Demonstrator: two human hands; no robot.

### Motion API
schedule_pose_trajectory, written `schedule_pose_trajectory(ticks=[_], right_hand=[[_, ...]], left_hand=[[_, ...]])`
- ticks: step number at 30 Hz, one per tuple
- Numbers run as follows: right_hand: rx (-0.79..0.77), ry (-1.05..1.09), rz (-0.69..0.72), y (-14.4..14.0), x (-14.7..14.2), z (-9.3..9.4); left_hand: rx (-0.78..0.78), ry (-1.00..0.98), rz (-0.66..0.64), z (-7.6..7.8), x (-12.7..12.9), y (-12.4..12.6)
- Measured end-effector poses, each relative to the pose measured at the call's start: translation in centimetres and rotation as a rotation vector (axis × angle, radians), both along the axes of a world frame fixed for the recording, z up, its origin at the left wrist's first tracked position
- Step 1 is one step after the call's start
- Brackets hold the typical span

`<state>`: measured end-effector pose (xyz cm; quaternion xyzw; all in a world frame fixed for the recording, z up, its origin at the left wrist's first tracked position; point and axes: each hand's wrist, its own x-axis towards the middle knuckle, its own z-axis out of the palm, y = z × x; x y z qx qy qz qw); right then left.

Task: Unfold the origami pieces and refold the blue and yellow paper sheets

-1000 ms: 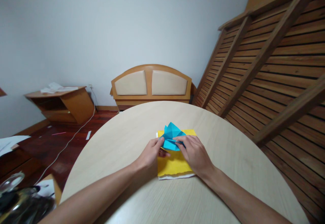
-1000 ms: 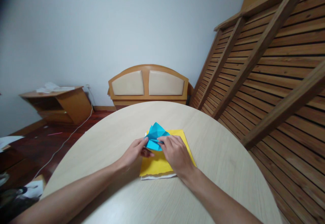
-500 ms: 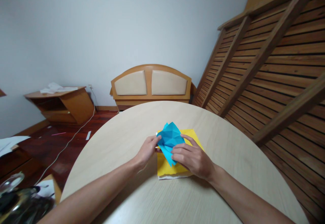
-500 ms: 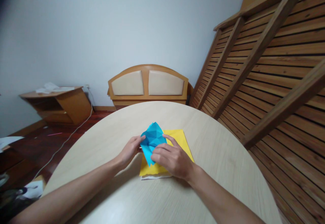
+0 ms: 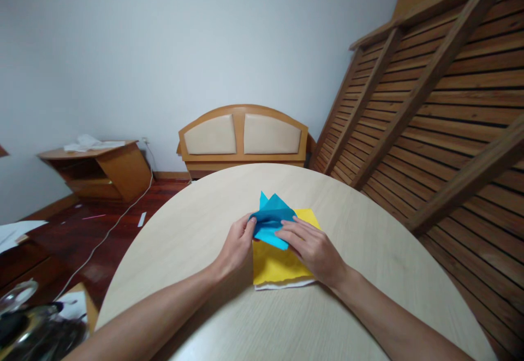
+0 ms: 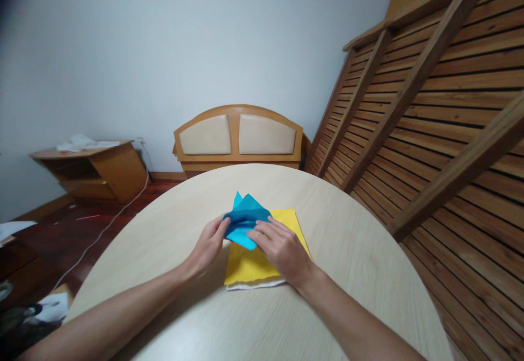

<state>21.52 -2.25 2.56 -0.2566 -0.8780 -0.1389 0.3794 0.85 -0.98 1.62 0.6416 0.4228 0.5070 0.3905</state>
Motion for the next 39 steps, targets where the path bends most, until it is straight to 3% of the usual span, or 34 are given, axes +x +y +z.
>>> schedule_pose_trajectory(ticks=[7,12,16,20,31,33,39], right_hand=[[-0.016,-0.07,0.089,0.1,0.1,0.1],[-0.128,-0.01,0.085,0.4,0.5,0.1],[-0.227,0.173,0.058,0.1,0.5,0.0],[-0.35,0.376,-0.095,-0.1,0.1,0.0],[0.051,0.092,-0.226,-0.4,-0.2,1.1],[0.045,0.09,-0.201,-0.6,-0.4,1.1],[-0.182,0.006,-0.029,-0.2,-0.4,0.5]], left_hand=[[-0.081,-0.067,0.025,-0.1,-0.2,0.4],[-0.017,-0.016,-0.042,-0.2,-0.3,0.3],[0.034,0.044,-0.089,-0.1,-0.2,-0.1],[0.079,0.099,-0.105,-0.1,-0.1,-0.3],[0.13,0.166,-0.192,-0.4,0.1,-0.6],[0.147,0.17,-0.196,-0.3,0.1,-0.7],[0.15,0.195,-0.256,0.1,0.2,-1.1]])
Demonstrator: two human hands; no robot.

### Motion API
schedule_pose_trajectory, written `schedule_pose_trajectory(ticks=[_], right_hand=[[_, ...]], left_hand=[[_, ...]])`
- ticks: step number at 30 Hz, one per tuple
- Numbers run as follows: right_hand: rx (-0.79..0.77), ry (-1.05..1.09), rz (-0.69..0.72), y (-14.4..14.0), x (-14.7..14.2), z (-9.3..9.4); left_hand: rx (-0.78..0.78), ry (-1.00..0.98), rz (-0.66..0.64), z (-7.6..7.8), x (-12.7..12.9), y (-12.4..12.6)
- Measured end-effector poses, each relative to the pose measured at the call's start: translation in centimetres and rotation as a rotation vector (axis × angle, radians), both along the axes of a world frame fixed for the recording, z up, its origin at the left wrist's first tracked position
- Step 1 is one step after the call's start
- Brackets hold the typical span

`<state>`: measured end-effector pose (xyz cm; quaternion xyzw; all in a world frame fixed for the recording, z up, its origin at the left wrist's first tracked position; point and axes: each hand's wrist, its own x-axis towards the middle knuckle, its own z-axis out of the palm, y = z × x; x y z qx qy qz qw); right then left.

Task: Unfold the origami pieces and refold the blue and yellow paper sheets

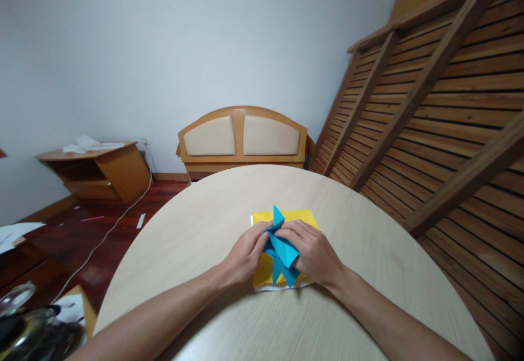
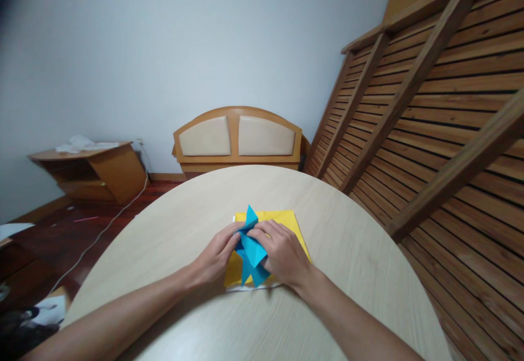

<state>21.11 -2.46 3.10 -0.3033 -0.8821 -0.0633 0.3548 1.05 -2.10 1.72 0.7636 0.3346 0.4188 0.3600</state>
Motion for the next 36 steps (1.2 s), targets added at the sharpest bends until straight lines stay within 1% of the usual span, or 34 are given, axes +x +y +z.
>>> schedule_pose_trajectory(ticks=[3,7,10,12,15,18,20,22,25,28,31,33,36], right_hand=[[-0.028,0.023,0.04,0.1,0.1,-0.3],[-0.026,0.031,0.103,0.0,0.1,-0.5],[-0.044,0.045,0.103,0.0,-0.1,-0.6],[-0.062,0.058,0.094,0.0,-0.1,-0.8],[-0.08,0.065,0.071,-0.1,-0.3,-1.1],[-0.09,0.07,0.055,-0.1,-0.3,-1.3],[-0.095,0.071,0.034,-0.2,-0.3,-1.4],[-0.098,0.068,-0.004,-0.3,-0.3,-1.4],[-0.108,0.077,-0.055,-0.3,-0.4,-1.3],[-0.14,0.111,-0.072,-0.3,-0.6,-1.3],[-0.207,0.184,-0.073,-0.3,-0.8,-1.2],[-0.26,0.221,-0.055,-0.3,-0.8,-1.0],[-0.323,0.234,-0.023,-0.3,-0.6,-0.5]], left_hand=[[-0.081,-0.042,-0.009,-0.3,0.2,-0.1],[-0.221,-0.132,0.022,-0.9,0.6,0.0],[-0.347,-0.193,0.045,-0.7,0.6,0.0],[-0.411,-0.24,0.039,-0.4,0.6,0.1],[-0.471,-0.3,0.002,-0.3,0.5,0.3],[-0.513,-0.336,0.035,-0.6,0.4,0.4],[-0.5,-0.333,0.089,-0.9,0.4,0.5],[-0.452,-0.319,0.14,-1.0,0.4,0.4],[-0.379,-0.303,0.191,-0.7,0.4,0.2],[-0.365,-0.297,0.188,-0.1,0.5,0.0],[-0.344,-0.269,0.161,0.2,0.6,-0.1],[-0.303,-0.238,0.168,0.3,0.5,0.0],[-0.21,-0.199,0.213,0.2,0.2,0.2]])
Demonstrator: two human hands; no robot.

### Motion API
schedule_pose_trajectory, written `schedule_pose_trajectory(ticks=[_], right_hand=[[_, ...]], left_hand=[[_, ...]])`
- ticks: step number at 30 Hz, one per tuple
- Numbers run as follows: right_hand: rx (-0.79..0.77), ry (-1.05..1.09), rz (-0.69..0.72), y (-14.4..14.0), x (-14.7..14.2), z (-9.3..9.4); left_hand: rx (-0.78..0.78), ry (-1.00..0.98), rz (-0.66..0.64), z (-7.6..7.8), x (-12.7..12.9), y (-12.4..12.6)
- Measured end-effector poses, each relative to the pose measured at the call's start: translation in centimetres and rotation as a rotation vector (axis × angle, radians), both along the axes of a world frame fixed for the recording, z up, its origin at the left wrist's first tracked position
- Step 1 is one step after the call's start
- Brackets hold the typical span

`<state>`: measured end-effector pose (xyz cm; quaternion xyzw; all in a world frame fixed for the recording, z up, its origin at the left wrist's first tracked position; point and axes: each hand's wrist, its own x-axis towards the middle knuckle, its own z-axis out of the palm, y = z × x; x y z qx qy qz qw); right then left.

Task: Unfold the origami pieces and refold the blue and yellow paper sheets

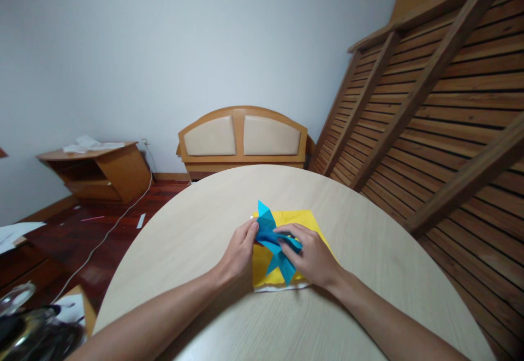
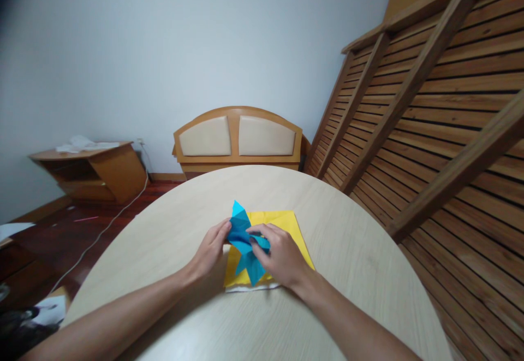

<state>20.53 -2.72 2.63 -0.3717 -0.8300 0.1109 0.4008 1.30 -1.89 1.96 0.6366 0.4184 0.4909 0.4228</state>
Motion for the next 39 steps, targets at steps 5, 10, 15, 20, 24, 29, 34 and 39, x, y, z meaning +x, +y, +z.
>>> schedule_pose_trajectory(ticks=[5,10,15,20,24,29,34,39], right_hand=[[-0.112,0.018,0.048,0.2,0.2,0.3],[-0.145,0.042,0.083,0.6,0.2,0.1],[-0.049,0.086,-0.084,0.8,0.3,0.0],[-0.02,0.068,-0.133,0.8,0.3,-0.4],[-0.035,0.081,-0.168,0.8,0.3,-0.2],[-0.071,0.058,-0.104,0.5,0.2,0.1],[0.001,0.019,-0.09,0.5,0.2,-0.1],[0.157,-0.111,0.084,0.6,0.4,-0.6]], left_hand=[[0.145,0.03,-0.011,0.0,-0.3,0.1],[0.149,0.012,-0.032,-0.1,-0.1,-0.4],[0.012,-0.094,-0.172,-1.0,0.4,-0.7],[-0.053,-0.118,-0.231,-1.8,0.6,-0.8],[-0.037,-0.118,-0.201,-1.6,0.3,-0.4],[0.018,-0.094,-0.168,-1.2,0.0,0.0],[-0.01,-0.084,-0.173,-1.0,0.2,-0.2],[-0.027,-0.103,-0.17,-0.9,0.5,-0.1]])
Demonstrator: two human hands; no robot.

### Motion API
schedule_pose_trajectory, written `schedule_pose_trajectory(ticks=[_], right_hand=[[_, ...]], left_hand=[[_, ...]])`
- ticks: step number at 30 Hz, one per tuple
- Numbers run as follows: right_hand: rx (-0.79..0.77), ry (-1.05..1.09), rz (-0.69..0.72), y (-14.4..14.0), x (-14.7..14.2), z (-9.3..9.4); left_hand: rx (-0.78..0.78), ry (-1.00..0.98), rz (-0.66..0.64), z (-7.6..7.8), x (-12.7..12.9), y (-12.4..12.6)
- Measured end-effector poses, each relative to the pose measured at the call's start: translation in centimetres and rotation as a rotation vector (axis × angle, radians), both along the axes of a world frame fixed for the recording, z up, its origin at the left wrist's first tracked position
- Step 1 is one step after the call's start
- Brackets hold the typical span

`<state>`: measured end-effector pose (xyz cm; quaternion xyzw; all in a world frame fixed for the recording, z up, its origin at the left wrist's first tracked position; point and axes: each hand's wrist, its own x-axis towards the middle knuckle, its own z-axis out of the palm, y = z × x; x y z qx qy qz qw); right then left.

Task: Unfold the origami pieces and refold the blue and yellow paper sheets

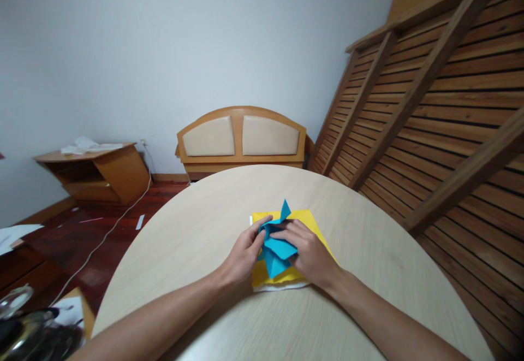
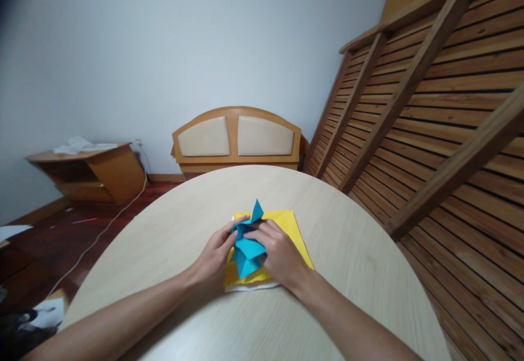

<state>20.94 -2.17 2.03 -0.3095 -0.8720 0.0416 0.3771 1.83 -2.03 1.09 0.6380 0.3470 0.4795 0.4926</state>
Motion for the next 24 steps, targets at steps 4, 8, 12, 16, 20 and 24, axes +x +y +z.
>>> schedule_pose_trajectory(ticks=[4,8,12,16,20,24], right_hand=[[0.007,-0.052,0.074,-0.1,-0.1,-0.3],[-0.049,0.034,0.095,-0.5,-0.2,0.1],[-0.105,0.129,0.089,-0.9,-0.2,0.9],[-0.262,0.306,-0.025,-0.9,-0.4,1.1],[-0.442,0.491,-0.167,-0.4,-0.7,0.8],[-0.558,0.51,-0.096,0.0,-0.8,0.6]], left_hand=[[-0.058,-0.113,0.07,0.0,0.1,0.2],[-0.131,-0.231,0.153,0.2,0.1,0.3],[-0.156,-0.278,0.173,0.5,-0.1,0.3],[-0.198,-0.26,0.128,0.3,-0.1,0.4],[-0.246,-0.243,0.048,-0.4,0.2,0.5],[-0.184,-0.211,-0.023,-0.5,0.0,0.6]])
